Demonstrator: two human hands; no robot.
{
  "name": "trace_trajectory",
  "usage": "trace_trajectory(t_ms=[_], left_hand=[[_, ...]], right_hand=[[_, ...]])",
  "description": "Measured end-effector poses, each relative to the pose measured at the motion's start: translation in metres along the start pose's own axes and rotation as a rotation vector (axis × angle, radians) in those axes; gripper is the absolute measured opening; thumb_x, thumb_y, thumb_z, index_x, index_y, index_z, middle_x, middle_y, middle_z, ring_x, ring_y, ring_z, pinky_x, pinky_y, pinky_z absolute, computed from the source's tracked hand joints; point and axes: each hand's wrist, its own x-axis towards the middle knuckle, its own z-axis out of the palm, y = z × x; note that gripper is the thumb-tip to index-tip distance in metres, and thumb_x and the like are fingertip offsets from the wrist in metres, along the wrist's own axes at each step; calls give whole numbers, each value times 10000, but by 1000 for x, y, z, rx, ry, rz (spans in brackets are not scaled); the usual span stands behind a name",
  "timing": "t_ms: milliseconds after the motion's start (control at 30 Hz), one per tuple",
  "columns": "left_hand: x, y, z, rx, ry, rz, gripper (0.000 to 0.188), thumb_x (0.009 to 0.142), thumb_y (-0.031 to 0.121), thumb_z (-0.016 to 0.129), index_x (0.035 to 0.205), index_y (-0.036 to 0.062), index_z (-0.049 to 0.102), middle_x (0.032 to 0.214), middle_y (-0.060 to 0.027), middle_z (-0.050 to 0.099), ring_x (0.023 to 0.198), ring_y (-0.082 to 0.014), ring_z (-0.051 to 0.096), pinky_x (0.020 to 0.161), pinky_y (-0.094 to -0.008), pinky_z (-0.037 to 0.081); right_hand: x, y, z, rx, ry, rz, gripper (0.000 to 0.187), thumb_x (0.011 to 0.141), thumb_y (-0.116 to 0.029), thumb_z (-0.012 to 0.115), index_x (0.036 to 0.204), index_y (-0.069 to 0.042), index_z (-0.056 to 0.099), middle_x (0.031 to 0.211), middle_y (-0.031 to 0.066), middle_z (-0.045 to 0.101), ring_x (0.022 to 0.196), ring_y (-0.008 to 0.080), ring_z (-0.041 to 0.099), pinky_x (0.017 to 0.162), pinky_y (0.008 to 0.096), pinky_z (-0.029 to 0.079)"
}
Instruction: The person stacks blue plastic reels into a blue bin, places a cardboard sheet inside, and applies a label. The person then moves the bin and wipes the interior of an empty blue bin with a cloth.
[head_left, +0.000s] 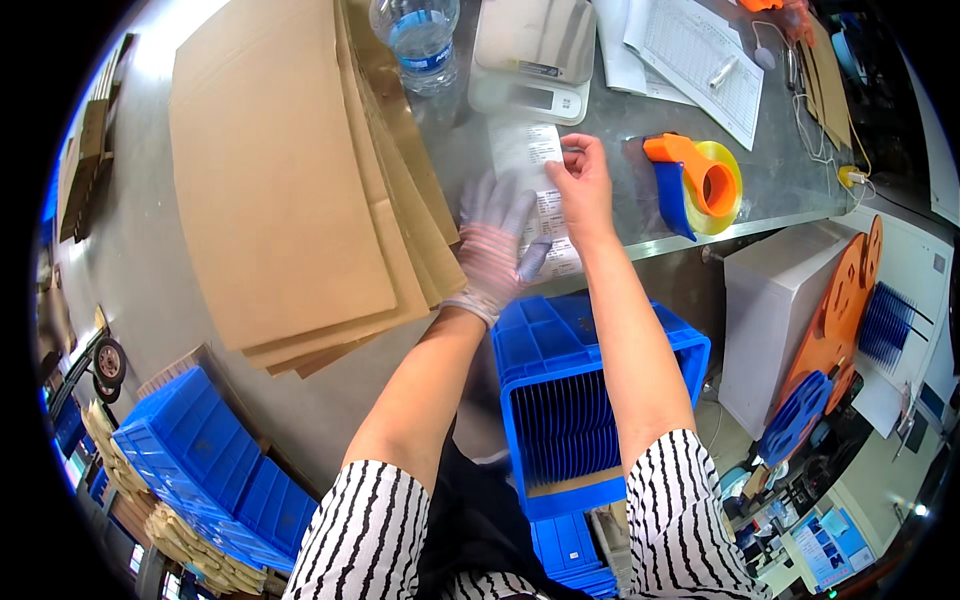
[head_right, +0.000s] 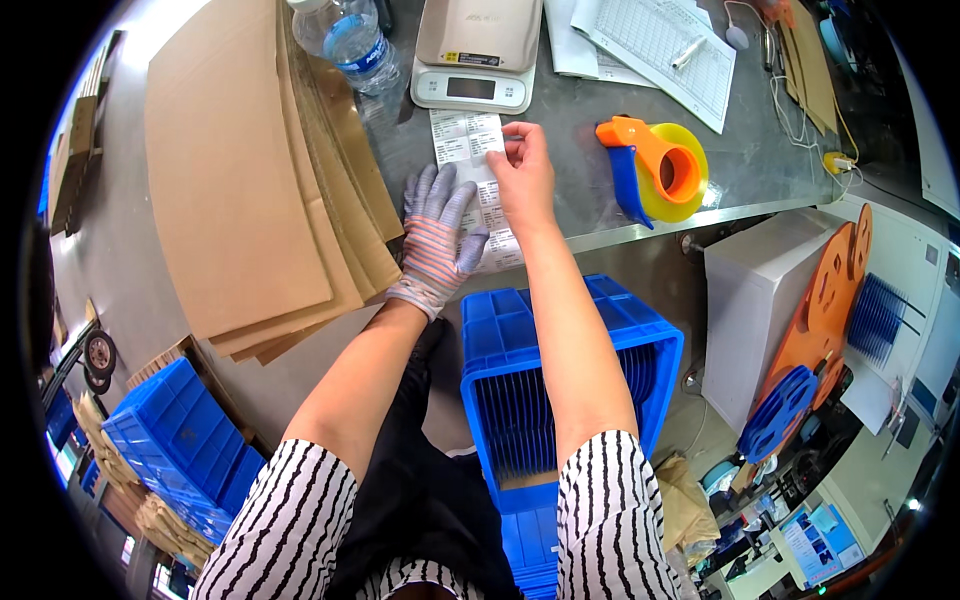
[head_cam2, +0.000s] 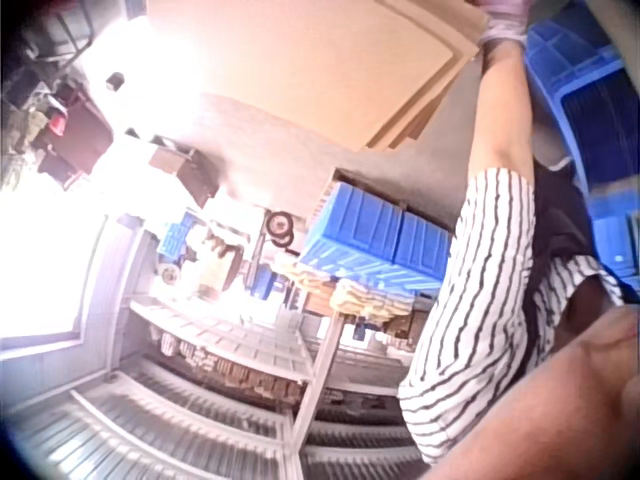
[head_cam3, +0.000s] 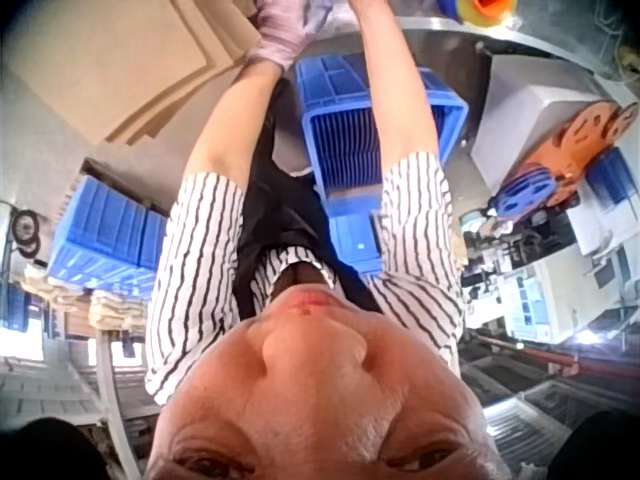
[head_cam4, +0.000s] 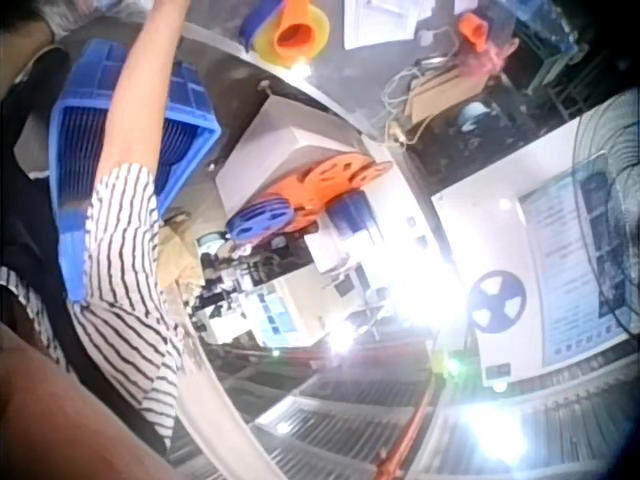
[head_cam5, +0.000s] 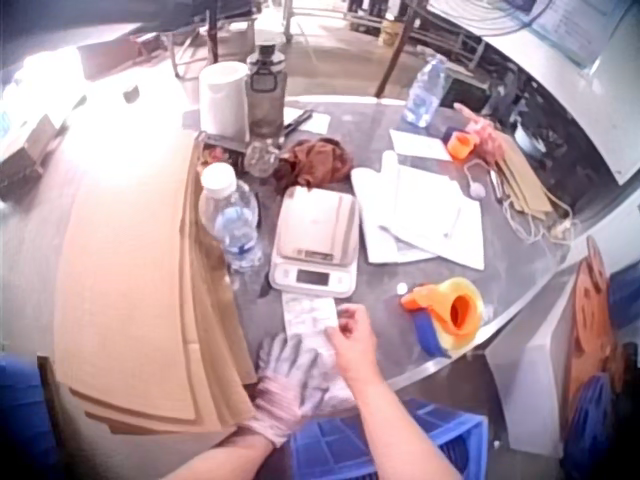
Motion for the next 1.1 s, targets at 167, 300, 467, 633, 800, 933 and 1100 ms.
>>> trace_trajectory(t_ms=[167,300,467,633,800,933,1100], left_hand=[[0,1,5,-11,6,1,634,731,441,636,1227,60,532,1380,-230,415,1289,-463,339,1102,-607,169],[0,1,4,-5,-17,-16,633,738,448,632,1226,58,528,1377,-229,414,1290,-459,340,1099,-610,169],[1,5,5,1,-38,-38,615,759,452,617,1220,54,530,1372,-227,415,1293,-454,339,1092,-621,169],[1,2,4,27,-46,-18,606,767,447,613,1218,52,531,1371,-227,414,1294,-451,339,1087,-627,172],[3,4,1,45,-76,-19,595,756,429,627,1204,46,544,1369,-234,414,1294,-449,338,1087,-626,176],[3,5,3,80,-84,-26,593,746,416,635,1196,39,553,1359,-241,424,1296,-444,336,1088,-625,175],[5,5,4,96,-121,-46,599,741,420,635,1192,31,561,1356,-242,442,1303,-440,332,1092,-623,169]], right_hand=[[19,-11,-11,187,-127,202,346,778,60,623,1104,-45,581,929,27,603,798,99,572,735,225,463],[23,-19,-8,186,-152,239,332,768,70,626,1082,-38,600,894,14,600,780,93,556,735,223,457],[31,-10,-3,85,-80,206,254,756,70,640,990,-30,633,857,9,598,768,82,540,713,216,439],[31,-4,-1,36,-77,96,186,755,59,634,906,-51,618,830,1,597,760,79,535,702,223,436],[29,-4,0,-191,-61,-7,157,773,32,622,888,-71,596,780,-8,595,725,73,535,663,233,442],[23,-7,6,-340,-21,-78,144,785,13,620,896,-77,597,769,15,600,693,110,558,651,258,457],[9,-12,10,-672,110,-370,151,765,-23,667,887,-103,627,910,37,619,812,233,597,722,341,488]])
